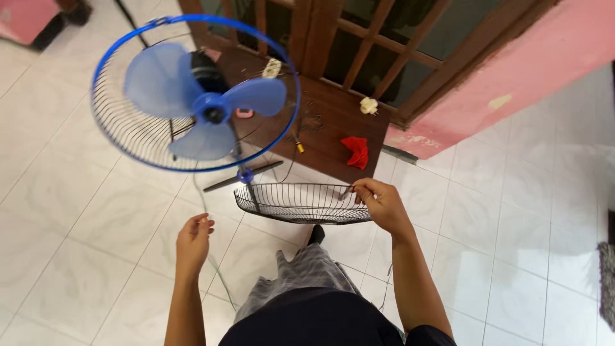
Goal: The person assembles a standing electric fan by attaching the front cage, inserting the fan blade, securing it with a nut, and then attaching the rear cage. The person uses a screwdriver to tighten the nut.
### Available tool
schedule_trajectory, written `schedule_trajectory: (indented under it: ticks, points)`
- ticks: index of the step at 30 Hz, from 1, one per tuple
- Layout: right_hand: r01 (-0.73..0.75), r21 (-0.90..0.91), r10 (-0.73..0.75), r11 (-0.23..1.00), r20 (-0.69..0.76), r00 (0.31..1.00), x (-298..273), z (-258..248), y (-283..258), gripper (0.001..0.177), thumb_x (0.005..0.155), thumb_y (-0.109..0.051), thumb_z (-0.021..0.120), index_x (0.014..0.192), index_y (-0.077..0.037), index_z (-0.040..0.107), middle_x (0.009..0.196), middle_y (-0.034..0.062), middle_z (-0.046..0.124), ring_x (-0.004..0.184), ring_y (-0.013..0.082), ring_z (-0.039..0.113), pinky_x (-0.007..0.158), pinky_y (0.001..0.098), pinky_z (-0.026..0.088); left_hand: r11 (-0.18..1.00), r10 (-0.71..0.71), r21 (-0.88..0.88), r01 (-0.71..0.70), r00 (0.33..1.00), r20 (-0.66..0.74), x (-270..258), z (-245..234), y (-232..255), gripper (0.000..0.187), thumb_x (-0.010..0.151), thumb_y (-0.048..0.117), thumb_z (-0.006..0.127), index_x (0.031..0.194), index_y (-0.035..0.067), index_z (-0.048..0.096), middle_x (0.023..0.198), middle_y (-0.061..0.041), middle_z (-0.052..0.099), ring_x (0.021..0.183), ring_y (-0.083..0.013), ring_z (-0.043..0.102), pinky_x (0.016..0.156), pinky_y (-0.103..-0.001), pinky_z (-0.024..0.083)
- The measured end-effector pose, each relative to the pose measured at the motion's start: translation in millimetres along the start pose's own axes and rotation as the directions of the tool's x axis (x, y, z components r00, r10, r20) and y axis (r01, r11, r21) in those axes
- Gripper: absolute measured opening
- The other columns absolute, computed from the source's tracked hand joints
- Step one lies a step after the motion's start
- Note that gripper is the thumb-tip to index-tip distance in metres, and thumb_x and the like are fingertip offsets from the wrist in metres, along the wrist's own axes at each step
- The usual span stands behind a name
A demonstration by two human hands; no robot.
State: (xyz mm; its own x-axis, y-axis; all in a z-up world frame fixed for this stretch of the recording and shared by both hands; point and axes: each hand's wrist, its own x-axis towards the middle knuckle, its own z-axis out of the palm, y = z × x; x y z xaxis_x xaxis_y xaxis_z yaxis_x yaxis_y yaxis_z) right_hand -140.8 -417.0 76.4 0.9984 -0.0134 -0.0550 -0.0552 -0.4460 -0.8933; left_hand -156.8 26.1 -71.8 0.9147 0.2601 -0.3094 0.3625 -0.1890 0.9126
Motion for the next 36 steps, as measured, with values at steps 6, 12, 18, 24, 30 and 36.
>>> schedule_trajectory:
  ticks: [6,12,18,24,30,36]
  points:
    - [0.214,0.135,-0.203,0.967,-0.089,0.975,10,20,-23,0.019,0.105,-0.013,0.062,0.095,0.000,0.071,0.082,-0.0001,0.067,0.075,0.0073,0.056,0.068,0.0240,0.046,0.999,-0.029,-0.028,0.025,0.987,-0.157,-36,-56,4,0.037,0.103,0.025,0.053,0.128,0.000,0.064,0.111,-0.013,0.074,0.099,-0.0209,0.070,0.085,-0.034,0.052]
    - [0.319,0.297,-0.284,0.900,-0.158,0.946,52,25,-71,0.018,0.107,-0.012,0.061,0.097,0.000,0.070,0.083,0.0013,0.067,0.071,0.0065,0.055,0.065,0.0218,0.046,0.997,0.019,-0.067,-0.036,0.971,-0.240,-29,-72,17,0.035,0.103,0.022,0.052,0.128,0.000,0.063,0.114,-0.013,0.073,0.101,-0.0209,0.070,0.085,-0.033,0.053]
    - [0.398,0.315,-0.380,0.861,-0.120,0.917,112,37,-114,0.018,0.108,-0.010,0.059,0.097,0.001,0.069,0.088,0.0029,0.068,0.072,0.0074,0.058,0.067,0.0221,0.048,0.986,0.055,-0.131,-0.102,0.943,-0.328,28,-64,21,0.033,0.103,0.019,0.053,0.128,-0.002,0.062,0.115,-0.013,0.071,0.098,-0.0194,0.070,0.081,-0.030,0.053]
    - [0.380,0.392,-0.399,0.838,-0.037,0.916,166,47,-141,0.018,0.109,-0.010,0.060,0.097,0.001,0.069,0.083,0.0024,0.066,0.070,0.0069,0.056,0.065,0.0214,0.045,0.974,0.060,-0.173,-0.143,0.908,-0.414,98,-52,22,0.032,0.102,0.016,0.054,0.128,-0.002,0.062,0.115,-0.012,0.070,0.095,-0.0184,0.069,0.078,-0.030,0.053]
    - [0.328,0.408,-0.380,0.852,0.051,0.924,206,66,-144,0.019,0.109,-0.011,0.060,0.097,0.000,0.070,0.078,0.0005,0.063,0.069,0.0055,0.056,0.064,0.0205,0.044,0.984,-0.002,-0.157,-0.087,0.868,-0.497,129,-39,8,0.031,0.102,0.014,0.055,0.127,-0.002,0.061,0.114,-0.013,0.068,0.093,-0.0189,0.069,0.079,-0.031,0.053]
    - [0.271,0.408,-0.339,0.872,0.106,0.935,228,79,-144,0.020,0.108,-0.011,0.060,0.095,0.000,0.070,0.079,-0.0007,0.064,0.068,0.0047,0.056,0.063,0.0196,0.043,0.987,-0.003,-0.141,-0.077,0.867,-0.499,142,-36,-4,0.032,0.102,0.012,0.052,0.129,-0.003,0.060,0.114,-0.012,0.067,0.092,-0.0181,0.068,0.082,-0.030,0.053]
